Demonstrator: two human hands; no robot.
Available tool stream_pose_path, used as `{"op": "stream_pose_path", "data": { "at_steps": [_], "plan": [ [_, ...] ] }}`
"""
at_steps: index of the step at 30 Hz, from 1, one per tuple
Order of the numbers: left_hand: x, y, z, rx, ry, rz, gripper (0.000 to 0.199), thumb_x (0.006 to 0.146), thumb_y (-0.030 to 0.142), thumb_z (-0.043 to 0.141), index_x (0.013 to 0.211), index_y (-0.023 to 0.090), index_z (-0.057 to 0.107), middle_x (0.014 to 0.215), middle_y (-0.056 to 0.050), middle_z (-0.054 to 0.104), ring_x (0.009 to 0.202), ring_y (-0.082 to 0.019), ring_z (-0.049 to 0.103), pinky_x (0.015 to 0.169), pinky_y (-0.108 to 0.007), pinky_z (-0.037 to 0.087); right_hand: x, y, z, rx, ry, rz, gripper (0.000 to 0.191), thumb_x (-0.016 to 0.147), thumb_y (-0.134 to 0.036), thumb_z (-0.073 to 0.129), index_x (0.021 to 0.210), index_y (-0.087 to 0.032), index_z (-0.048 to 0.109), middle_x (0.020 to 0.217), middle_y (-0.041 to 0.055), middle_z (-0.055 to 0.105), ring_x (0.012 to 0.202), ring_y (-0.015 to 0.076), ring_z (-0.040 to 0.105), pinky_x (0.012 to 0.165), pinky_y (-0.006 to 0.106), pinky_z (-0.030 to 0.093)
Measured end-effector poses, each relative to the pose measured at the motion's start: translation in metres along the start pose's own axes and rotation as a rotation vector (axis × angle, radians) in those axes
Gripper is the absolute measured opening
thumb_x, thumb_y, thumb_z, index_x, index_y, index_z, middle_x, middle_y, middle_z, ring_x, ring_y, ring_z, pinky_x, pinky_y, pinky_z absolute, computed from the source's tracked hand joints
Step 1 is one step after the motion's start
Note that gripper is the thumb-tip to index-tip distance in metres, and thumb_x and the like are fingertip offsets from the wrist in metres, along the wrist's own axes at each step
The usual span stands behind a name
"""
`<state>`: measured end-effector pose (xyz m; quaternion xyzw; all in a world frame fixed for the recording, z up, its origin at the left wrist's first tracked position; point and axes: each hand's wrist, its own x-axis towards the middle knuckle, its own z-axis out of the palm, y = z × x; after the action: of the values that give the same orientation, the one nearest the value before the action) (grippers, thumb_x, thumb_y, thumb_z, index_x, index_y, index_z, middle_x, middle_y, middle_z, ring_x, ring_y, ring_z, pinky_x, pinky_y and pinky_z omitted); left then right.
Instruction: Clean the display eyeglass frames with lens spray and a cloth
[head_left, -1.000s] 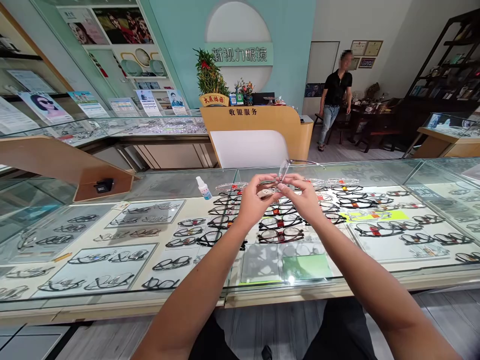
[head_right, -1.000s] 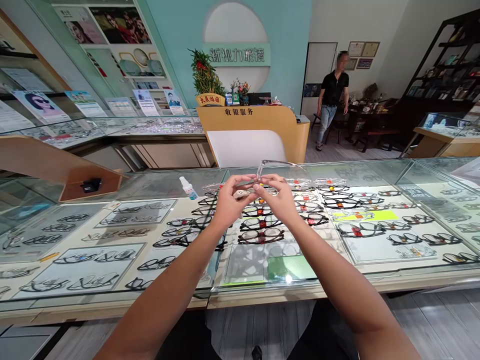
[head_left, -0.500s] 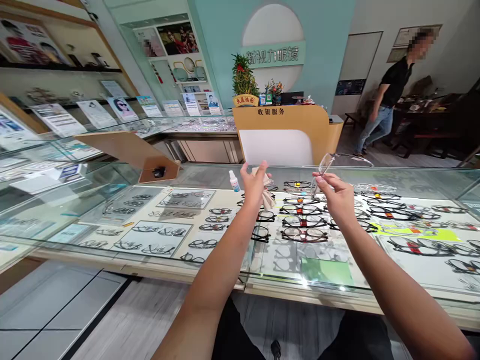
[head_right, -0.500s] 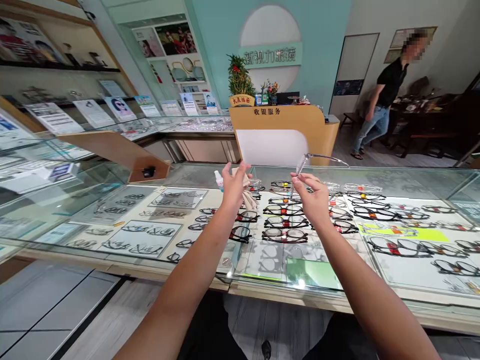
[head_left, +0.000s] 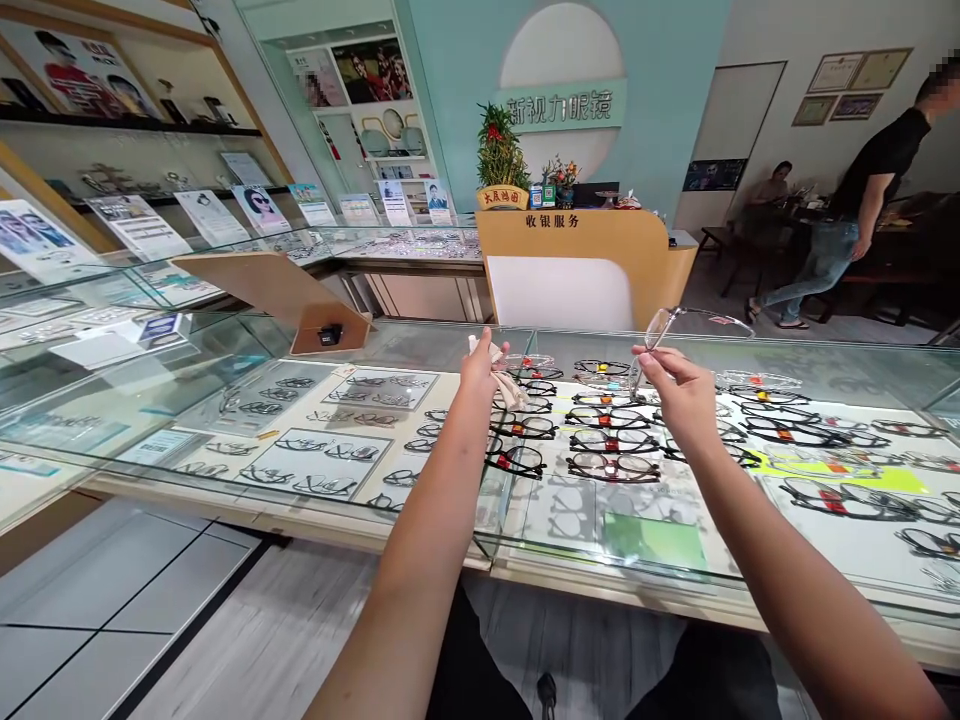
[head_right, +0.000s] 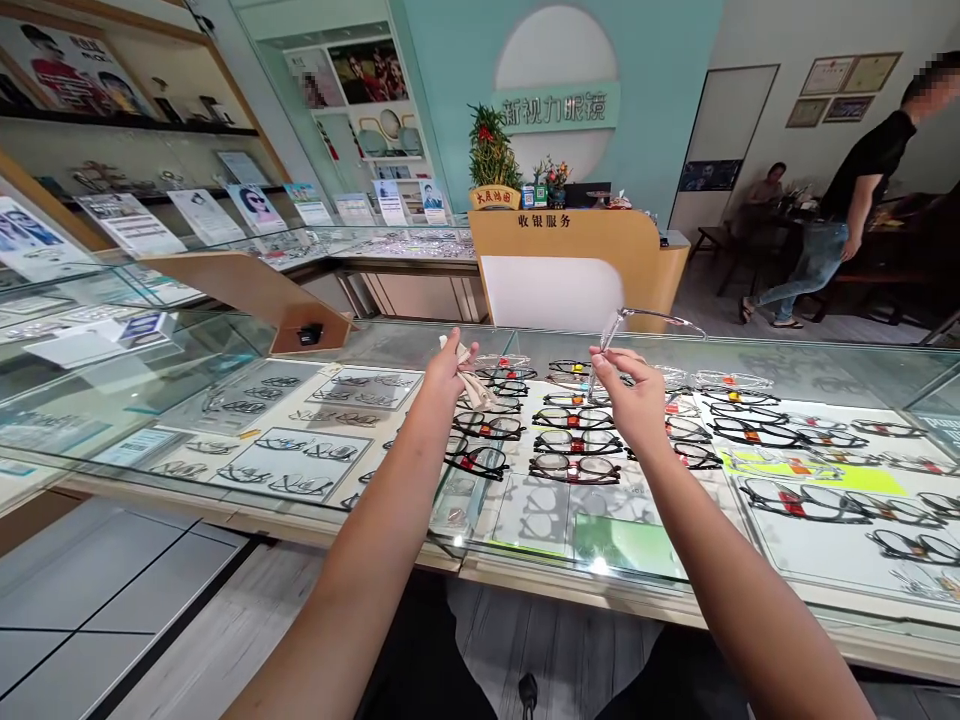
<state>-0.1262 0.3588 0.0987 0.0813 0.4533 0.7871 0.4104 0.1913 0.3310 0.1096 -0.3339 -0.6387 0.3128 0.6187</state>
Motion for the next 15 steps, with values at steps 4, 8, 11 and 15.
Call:
{"op": "stream_pose_path", "data": {
  "at_steps": [4, 8, 11, 15],
  "plan": [
    [-0.001, 0.003, 0.001, 0.031, 0.043, -0.040, 0.042, 0.095, 0.034, 0.086, 0.119, 0.018, 0.055, 0.097, -0.001, 0.062, 0.071, -0.013, 0.077, 0.039, -0.016, 0.022, 0.002, 0.000, -0.001, -0.003, -0.003, 0.014, 0.027, 0.091, -0.051, 0.080, 0.091, -0.026, 0.087, 0.113, 0.0085, 0.085, 0.116, 0.0320, 0.074, 0.111, 0.055, 0.051],
    [-0.007, 0.005, 0.005, 0.065, 0.064, 0.016, 0.034, 0.099, 0.027, 0.081, 0.119, 0.018, 0.055, 0.093, 0.000, 0.061, 0.071, -0.015, 0.078, 0.038, -0.018, 0.021, 0.005, 0.000, -0.003, 0.006, 0.009, 0.009, 0.028, 0.091, -0.052, 0.080, 0.095, -0.026, 0.088, 0.113, 0.0083, 0.086, 0.117, 0.0318, 0.074, 0.112, 0.055, 0.052],
    [-0.016, 0.006, 0.011, 0.093, 0.049, 0.162, 0.037, 0.098, 0.025, 0.080, 0.124, 0.019, 0.054, 0.093, 0.001, 0.066, 0.067, -0.011, 0.076, 0.039, -0.017, 0.020, 0.008, 0.000, -0.005, 0.009, 0.006, 0.009, 0.029, 0.091, -0.053, 0.079, 0.096, -0.025, 0.088, 0.113, 0.0085, 0.085, 0.117, 0.0313, 0.075, 0.112, 0.054, 0.053],
    [-0.034, 0.001, 0.021, 0.123, -0.007, 0.344, 0.051, 0.088, 0.017, 0.086, 0.128, 0.023, 0.055, 0.102, 0.001, 0.075, 0.070, -0.008, 0.075, 0.046, -0.013, 0.033, 0.011, 0.001, -0.009, 0.040, -0.009, 0.014, 0.028, 0.092, -0.052, 0.080, 0.098, -0.025, 0.088, 0.113, 0.0076, 0.085, 0.115, 0.0298, 0.075, 0.110, 0.051, 0.053]
  ]
}}
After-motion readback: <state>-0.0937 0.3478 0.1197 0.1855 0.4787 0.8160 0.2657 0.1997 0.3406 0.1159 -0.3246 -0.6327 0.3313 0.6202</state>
